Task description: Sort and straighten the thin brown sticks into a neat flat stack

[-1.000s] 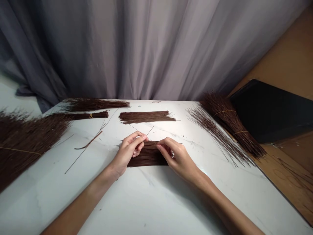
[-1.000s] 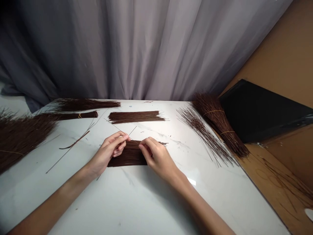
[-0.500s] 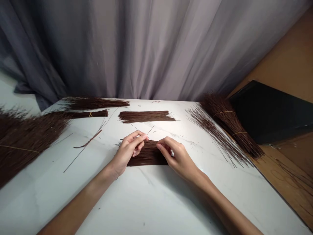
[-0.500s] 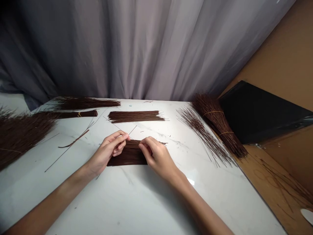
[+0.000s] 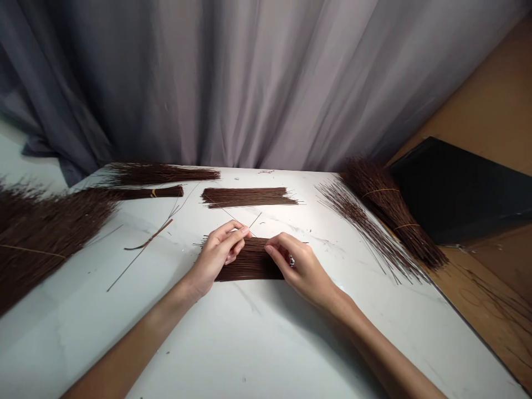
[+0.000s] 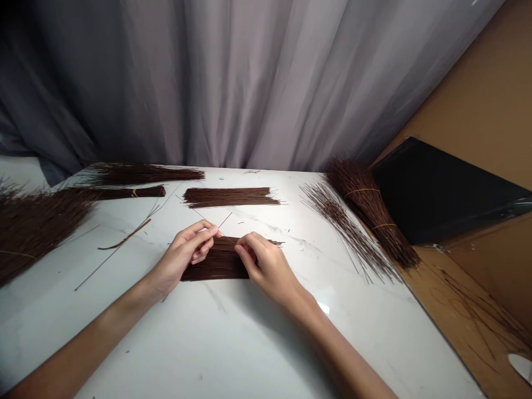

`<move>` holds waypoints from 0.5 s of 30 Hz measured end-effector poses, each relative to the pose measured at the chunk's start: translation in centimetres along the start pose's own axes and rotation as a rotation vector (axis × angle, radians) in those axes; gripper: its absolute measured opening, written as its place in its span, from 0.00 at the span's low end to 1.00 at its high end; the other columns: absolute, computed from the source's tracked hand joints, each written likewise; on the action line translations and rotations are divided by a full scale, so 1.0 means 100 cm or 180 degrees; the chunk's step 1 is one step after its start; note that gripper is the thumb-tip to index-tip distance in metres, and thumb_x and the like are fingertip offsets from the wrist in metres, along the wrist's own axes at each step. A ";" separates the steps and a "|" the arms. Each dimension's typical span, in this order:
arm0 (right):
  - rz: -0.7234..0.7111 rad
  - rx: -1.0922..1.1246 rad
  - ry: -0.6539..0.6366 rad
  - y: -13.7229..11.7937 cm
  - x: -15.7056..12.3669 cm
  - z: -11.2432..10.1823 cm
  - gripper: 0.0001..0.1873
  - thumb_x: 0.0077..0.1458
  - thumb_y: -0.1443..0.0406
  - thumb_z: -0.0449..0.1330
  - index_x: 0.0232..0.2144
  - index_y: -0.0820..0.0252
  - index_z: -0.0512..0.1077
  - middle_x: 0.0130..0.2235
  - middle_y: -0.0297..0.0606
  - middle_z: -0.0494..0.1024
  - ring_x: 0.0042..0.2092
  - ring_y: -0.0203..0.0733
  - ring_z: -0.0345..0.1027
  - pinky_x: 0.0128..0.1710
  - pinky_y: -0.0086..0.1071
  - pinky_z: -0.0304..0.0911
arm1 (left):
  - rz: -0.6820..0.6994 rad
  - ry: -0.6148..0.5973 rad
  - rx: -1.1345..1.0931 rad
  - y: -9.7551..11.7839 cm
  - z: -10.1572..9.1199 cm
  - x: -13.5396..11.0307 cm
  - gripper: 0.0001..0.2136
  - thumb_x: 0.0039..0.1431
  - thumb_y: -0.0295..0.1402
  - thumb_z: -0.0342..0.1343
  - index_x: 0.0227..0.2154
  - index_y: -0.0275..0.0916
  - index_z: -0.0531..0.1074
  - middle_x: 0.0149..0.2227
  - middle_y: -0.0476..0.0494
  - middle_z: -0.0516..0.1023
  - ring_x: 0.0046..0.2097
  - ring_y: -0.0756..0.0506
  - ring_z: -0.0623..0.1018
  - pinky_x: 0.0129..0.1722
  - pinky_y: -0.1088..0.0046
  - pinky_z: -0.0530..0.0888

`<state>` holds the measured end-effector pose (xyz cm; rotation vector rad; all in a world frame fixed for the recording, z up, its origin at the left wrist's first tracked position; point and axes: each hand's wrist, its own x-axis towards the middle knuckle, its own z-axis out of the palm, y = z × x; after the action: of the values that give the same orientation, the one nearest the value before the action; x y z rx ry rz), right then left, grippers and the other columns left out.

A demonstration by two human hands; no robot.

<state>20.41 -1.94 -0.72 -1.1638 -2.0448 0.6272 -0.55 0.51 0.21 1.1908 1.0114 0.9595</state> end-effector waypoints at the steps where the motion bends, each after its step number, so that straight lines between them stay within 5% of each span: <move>1: 0.0000 -0.0003 -0.0008 0.000 0.000 0.000 0.08 0.70 0.64 0.52 0.37 0.56 0.68 0.34 0.35 0.72 0.33 0.38 0.64 0.33 0.32 0.59 | 0.0020 0.0004 0.0040 0.000 0.000 0.000 0.13 0.65 0.45 0.57 0.33 0.40 0.72 0.22 0.56 0.58 0.22 0.53 0.54 0.22 0.76 0.52; 15: -0.0031 -0.0121 0.0037 0.000 0.001 -0.003 0.09 0.70 0.64 0.52 0.36 0.56 0.68 0.34 0.37 0.71 0.36 0.40 0.64 0.35 0.34 0.60 | 0.0141 -0.0077 0.0221 0.000 -0.001 -0.002 0.12 0.67 0.45 0.56 0.35 0.41 0.72 0.24 0.54 0.65 0.25 0.52 0.64 0.24 0.78 0.60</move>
<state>20.59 -1.86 -0.52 -1.1759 -2.0594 0.5778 -0.70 0.39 0.26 1.2842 1.0096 0.9487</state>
